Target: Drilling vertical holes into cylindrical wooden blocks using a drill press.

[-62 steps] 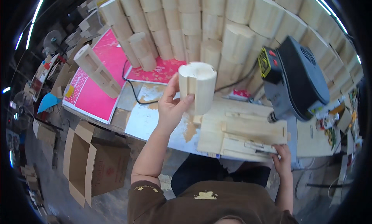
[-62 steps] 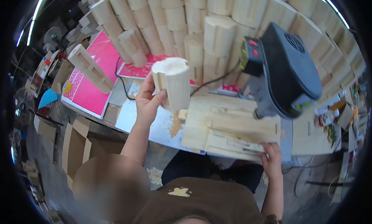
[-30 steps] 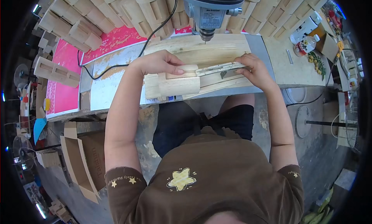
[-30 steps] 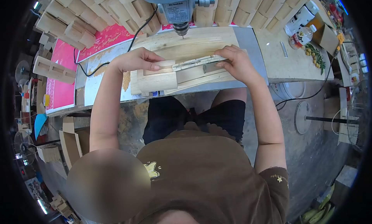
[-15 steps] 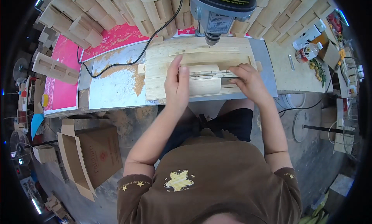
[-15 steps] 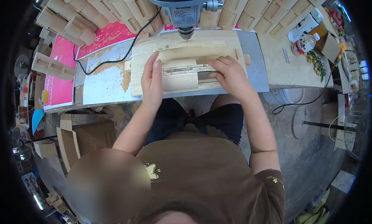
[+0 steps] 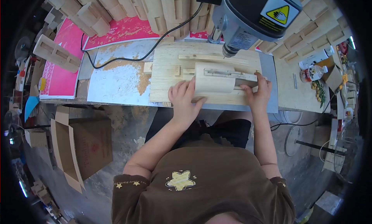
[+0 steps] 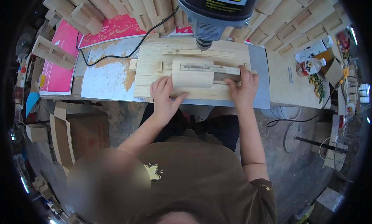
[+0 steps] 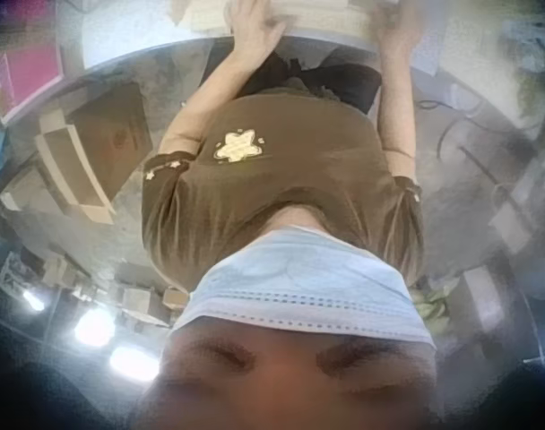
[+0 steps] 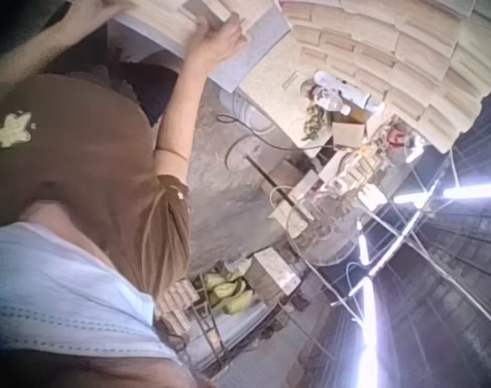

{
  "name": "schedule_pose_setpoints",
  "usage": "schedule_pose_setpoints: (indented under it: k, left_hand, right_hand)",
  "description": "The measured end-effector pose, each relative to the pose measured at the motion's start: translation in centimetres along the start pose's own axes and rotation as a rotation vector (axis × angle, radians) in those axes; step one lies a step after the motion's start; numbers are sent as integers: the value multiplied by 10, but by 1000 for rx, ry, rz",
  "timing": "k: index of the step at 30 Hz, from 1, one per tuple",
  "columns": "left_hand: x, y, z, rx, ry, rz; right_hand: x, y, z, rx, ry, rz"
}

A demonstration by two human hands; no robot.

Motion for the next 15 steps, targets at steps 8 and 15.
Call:
schedule_pose_setpoints:
  k: [8, 15]
  left_hand:
    - [-23, -36, 43, -2, 9, -1]
    - [-26, -52, 49, -8, -150, -57]
  right_hand:
    - [-37, 12, 19, -269, -94, 208]
    - [2, 4, 64, -166, -226, 288]
Point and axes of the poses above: each hand's wrist, its own z-axis towards the middle knuckle, its own x-axis out of the back of the hand, y = z × x, the point moved 5 cm from there along z, towards the middle knuckle, and after that the axes turned 12 degrees about y, right-handed, at the moved point
